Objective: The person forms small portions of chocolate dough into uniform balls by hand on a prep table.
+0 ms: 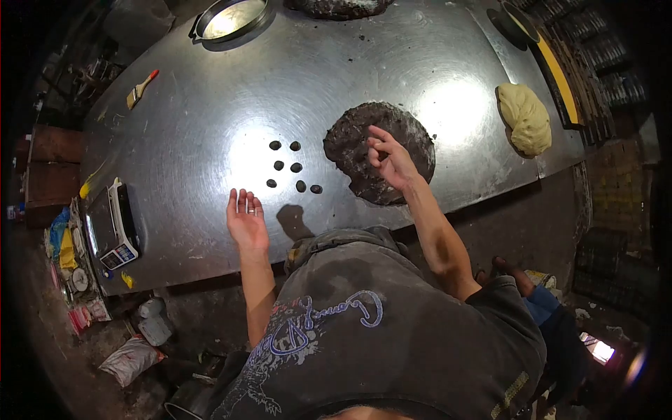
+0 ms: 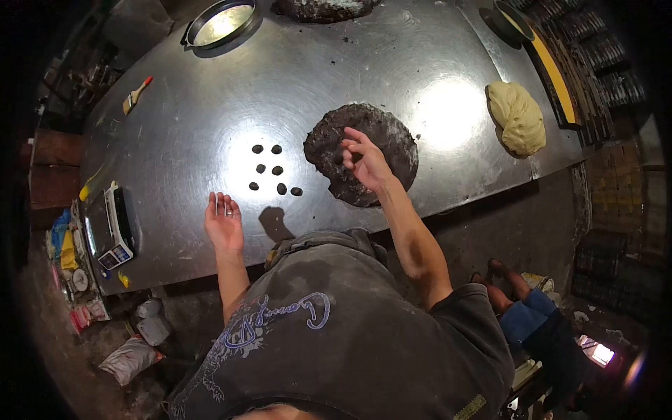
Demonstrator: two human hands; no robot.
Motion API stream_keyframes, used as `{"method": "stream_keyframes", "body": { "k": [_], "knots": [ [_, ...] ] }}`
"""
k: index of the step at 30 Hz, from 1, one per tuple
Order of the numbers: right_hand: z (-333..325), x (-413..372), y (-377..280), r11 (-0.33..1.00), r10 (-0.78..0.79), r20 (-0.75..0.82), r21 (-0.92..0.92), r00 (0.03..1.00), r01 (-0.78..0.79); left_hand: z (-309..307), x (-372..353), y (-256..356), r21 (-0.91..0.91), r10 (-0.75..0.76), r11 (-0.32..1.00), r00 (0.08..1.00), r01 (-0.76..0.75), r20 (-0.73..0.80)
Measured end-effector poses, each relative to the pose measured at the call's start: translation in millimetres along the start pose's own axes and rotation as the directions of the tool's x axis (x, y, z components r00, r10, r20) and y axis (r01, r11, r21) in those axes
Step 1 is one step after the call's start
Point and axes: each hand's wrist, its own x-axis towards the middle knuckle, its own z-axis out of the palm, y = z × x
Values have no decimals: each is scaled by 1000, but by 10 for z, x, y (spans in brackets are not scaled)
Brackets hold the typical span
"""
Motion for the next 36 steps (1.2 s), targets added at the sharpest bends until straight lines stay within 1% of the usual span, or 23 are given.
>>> {"method": "stream_keyframes", "body": {
  "k": [1,4,6,8,9,10,13,14,16,17,19,20,21,22,23,26,27,30,31,32,33,34,36],
  "knots": [
    [180,-37,-67,1000,-22,-15,14,1000,22,57,-1,-80,56,-1,998,1000,-1,20],
    [722,-158,-72,961,-96,260,-226,961,157,572,-270,-319,233,-178,966,942,112,283],
    [1136,-281,50,845,-135,393,-434,909,313,953,-321,-460,173,-295,953,889,249,351],
    [1518,-564,54,771,-30,536,-525,844,361,1273,-364,-547,96,-327,942,821,321,468],
    [1481,-395,438,545,-266,650,-508,712,667,1285,-264,-642,53,-294,946,781,320,551],
    [1507,-371,392,494,-313,614,-547,725,676,1338,-245,-688,10,-258,946,735,323,627],
    [1587,-197,91,353,-443,492,-673,749,650,1542,-495,-755,282,-99,955,797,-92,596],
    [1600,-154,1,311,-480,451,-715,753,626,1476,-517,-797,349,-56,905,746,-243,664],
    [1607,-92,-86,228,-560,375,-788,739,572,1467,-679,-786,261,-148,965,765,-27,626],
    [1543,-73,-42,161,-558,422,-790,715,592,1484,-711,-717,184,-150,982,778,45,610],
    [1526,-234,85,-78,-444,586,-779,678,622,1502,-681,-537,27,-169,982,800,188,576],
    [1523,-354,152,-195,-368,651,-752,664,630,1474,-583,-515,44,-117,993,807,112,578],
    [1547,-430,215,95,-360,658,-680,662,727,1433,-429,-534,53,-59,998,812,34,581],
    [1619,-523,212,379,-351,665,-542,659,750,1378,-303,-583,60,1,997,815,-44,579],
    [1681,-614,149,482,-334,669,-484,664,730,1302,-223,-648,175,-10,979,824,-108,566],
    [1657,-520,259,476,-383,657,-462,649,748,1159,-83,-707,94,-290,956,842,278,454],
    [1601,-484,295,348,-382,691,-507,613,789,1223,-84,-679,-69,-362,904,842,422,400],
    [1322,-543,251,504,-252,687,-507,681,699,1028,210,-582,-379,-321,798,862,469,391],
    [1229,-472,319,526,-315,647,-490,694,695,1072,181,-508,-357,-277,845,897,398,344],
    [1109,-442,334,758,-222,473,-466,853,456,1031,214,-454,-284,-266,882,895,376,358],
    [969,-421,314,913,-60,301,-369,952,174,1022,204,-392,-254,-293,891,904,376,311],
    [782,-313,299,939,-13,179,-336,984,74,1000,197,-331,-225,-315,899,912,375,263],
    [300,-67,340,924,-20,-37,-383,999,4,817,192,-263,-169,-274,935,937,313,218]
  ]
}}
